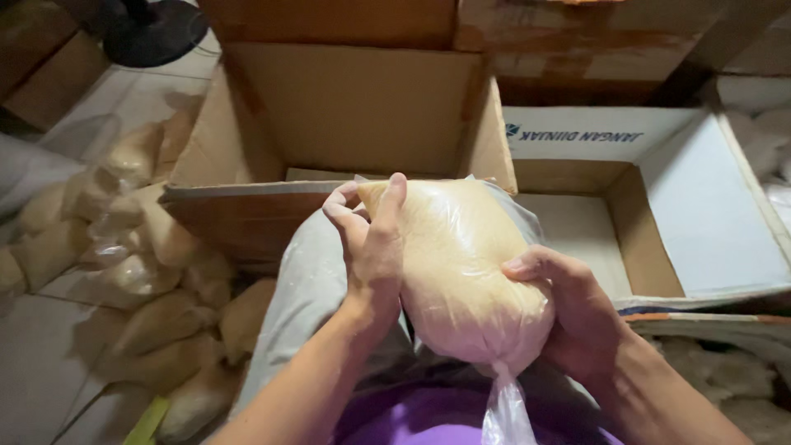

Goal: The person picks up plastic-wrapped packages from the floor and places them into a cardboard box. The person repeats this action multiple times, arranging the packages inside the box.

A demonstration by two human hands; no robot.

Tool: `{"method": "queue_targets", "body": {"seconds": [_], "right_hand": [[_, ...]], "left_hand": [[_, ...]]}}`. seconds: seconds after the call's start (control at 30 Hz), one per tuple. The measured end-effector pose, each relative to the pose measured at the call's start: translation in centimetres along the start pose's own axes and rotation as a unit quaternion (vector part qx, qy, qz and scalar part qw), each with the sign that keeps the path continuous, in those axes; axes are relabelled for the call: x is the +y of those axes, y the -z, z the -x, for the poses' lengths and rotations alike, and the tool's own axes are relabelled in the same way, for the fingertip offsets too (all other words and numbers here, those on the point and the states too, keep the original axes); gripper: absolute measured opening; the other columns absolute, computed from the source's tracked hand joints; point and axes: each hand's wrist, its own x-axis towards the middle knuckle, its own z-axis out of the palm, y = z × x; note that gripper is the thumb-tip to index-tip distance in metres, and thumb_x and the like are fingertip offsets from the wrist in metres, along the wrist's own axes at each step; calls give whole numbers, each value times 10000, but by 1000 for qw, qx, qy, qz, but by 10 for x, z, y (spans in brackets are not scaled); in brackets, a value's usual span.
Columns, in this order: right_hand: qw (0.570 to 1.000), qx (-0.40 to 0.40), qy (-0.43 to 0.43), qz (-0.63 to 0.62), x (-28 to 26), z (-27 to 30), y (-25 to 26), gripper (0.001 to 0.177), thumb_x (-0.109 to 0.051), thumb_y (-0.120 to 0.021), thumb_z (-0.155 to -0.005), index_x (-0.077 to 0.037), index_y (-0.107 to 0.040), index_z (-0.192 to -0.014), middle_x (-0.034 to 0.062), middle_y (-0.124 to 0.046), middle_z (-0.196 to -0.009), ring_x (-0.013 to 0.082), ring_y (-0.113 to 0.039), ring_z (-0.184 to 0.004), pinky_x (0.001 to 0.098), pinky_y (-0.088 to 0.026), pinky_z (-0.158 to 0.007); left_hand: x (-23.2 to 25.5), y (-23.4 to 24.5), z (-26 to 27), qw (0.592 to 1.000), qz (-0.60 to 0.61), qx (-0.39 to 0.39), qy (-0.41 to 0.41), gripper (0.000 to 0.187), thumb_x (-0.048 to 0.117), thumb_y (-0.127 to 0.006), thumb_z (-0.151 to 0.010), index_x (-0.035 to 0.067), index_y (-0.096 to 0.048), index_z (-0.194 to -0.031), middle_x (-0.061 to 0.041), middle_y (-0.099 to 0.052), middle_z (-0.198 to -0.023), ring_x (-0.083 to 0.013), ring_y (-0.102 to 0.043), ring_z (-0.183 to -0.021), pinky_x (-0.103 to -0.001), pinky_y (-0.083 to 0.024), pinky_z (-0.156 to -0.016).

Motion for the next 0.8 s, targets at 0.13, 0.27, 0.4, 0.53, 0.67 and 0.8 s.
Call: {"method": "queue_targets", "body": {"seconds": [0.13,0.27,0.4,0.53,0.67,0.8], "right_hand": [[1000,22,-13,-7,-5,12,14,678,-305,-643,-732,95,-570,-1274,225,-730,-1019,303,-731,-840,458,-606,-765],[999,44,13,-28,-9,24,28,640,-263,-632,-760,91,-574,-1290,213,-731,-1043,290,-732,-864,447,-605,-794],[997,50,33,-58,-14,37,43,628,-230,-619,-769,98,-567,-1302,219,-731,-1075,288,-743,-891,438,-607,-831],[994,55,68,-60,-17,51,56,633,-224,-623,-797,120,-557,-1324,223,-726,-1087,290,-739,-906,439,-601,-845],[992,67,91,-64,-19,60,67,637,-207,-628,-787,118,-558,-1330,230,-730,-1094,287,-740,-917,434,-598,-855],[989,79,94,-78,-21,65,76,648,-204,-641,-781,131,-548,-1327,235,-718,-1087,291,-738,-893,442,-602,-837]], "left_hand": [[-4,-19,7,999,-32,-1,21,836,386,-735,-824,89,-222,-1414,-182,-538,-1292,-242,-571,-1177,-374,-493,-992],[-10,-40,10,997,-13,-26,74,855,397,-735,-784,63,-258,-1409,-202,-560,-1292,-256,-614,-1148,-378,-535,-961],[-20,-61,11,996,-53,-47,58,881,450,-756,-787,20,-329,-1426,-210,-561,-1351,-256,-608,-1199,-358,-516,-994],[-29,-80,12,989,-75,-67,104,947,472,-765,-755,64,-293,-1467,-183,-518,-1369,-251,-588,-1211,-364,-503,-994],[-38,-97,18,984,-61,-97,135,959,473,-765,-723,80,-302,-1466,-186,-552,-1345,-254,-615,-1183,-376,-531,-964],[-45,-110,23,981,-33,-127,145,965,469,-776,-709,61,-312,-1450,-205,-584,-1314,-267,-638,-1150,-387,-553,-943]]}}
